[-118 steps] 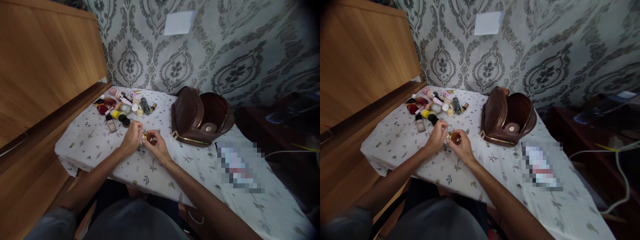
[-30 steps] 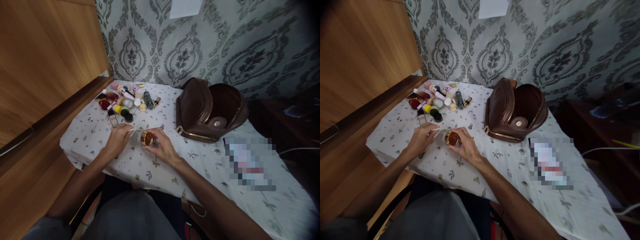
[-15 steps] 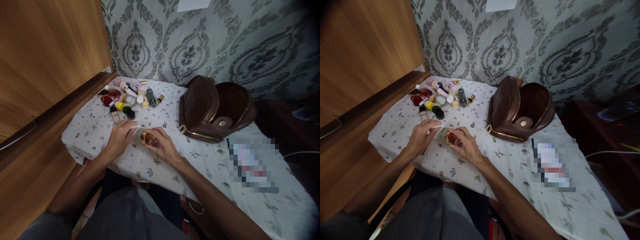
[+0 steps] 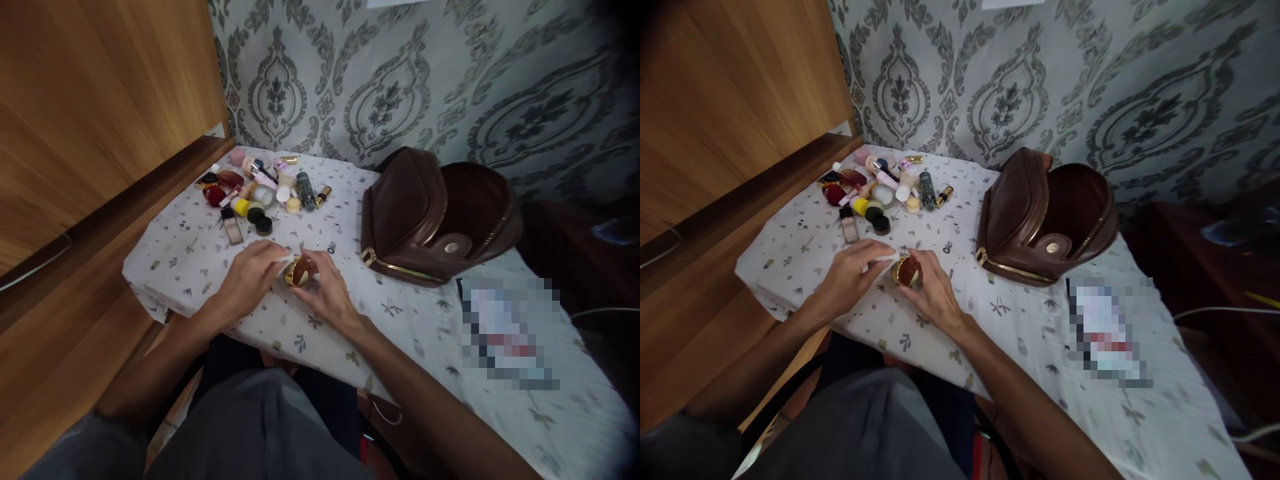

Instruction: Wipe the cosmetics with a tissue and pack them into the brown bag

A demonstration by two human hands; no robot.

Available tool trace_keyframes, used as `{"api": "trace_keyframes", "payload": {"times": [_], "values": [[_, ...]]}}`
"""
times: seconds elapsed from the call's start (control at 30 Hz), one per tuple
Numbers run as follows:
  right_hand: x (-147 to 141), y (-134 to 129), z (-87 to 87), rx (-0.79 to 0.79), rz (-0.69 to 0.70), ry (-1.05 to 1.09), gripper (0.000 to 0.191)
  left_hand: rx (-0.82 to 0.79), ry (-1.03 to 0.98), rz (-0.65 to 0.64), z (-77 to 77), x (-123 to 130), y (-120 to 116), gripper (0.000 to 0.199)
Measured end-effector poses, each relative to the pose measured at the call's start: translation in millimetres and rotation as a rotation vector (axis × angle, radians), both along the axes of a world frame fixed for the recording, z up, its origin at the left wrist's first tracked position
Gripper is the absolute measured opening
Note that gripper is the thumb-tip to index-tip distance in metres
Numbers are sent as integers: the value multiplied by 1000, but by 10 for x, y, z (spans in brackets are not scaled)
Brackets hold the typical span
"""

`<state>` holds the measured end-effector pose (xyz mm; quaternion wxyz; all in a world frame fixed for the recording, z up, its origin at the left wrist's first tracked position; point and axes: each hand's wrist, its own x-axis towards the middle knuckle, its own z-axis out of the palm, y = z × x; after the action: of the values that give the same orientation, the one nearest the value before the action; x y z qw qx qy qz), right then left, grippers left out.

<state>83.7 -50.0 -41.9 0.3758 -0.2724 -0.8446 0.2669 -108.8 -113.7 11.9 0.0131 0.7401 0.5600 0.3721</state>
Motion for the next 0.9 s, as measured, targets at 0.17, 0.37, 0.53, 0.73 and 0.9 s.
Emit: {"api": "trace_keyframes", "payload": {"times": [0.17,0.37,0.53,0.73,0.9], "values": [[28,12,15,78,-9,-32,48,-35,69,116,-65,-46,51,19],[54,-12,25,94,0,-127,46,18,57,20,-26,11,23,20],[37,-25,23,17,22,-92,42,-69,135,139,-59,-110,95,21],[-1,-30,-31,34,51,-42,42,18,-1,38,0,16,-1,19],[-18,-50,12,-12,29,-27,43,-38,65,87,-74,-28,0,21]]}}
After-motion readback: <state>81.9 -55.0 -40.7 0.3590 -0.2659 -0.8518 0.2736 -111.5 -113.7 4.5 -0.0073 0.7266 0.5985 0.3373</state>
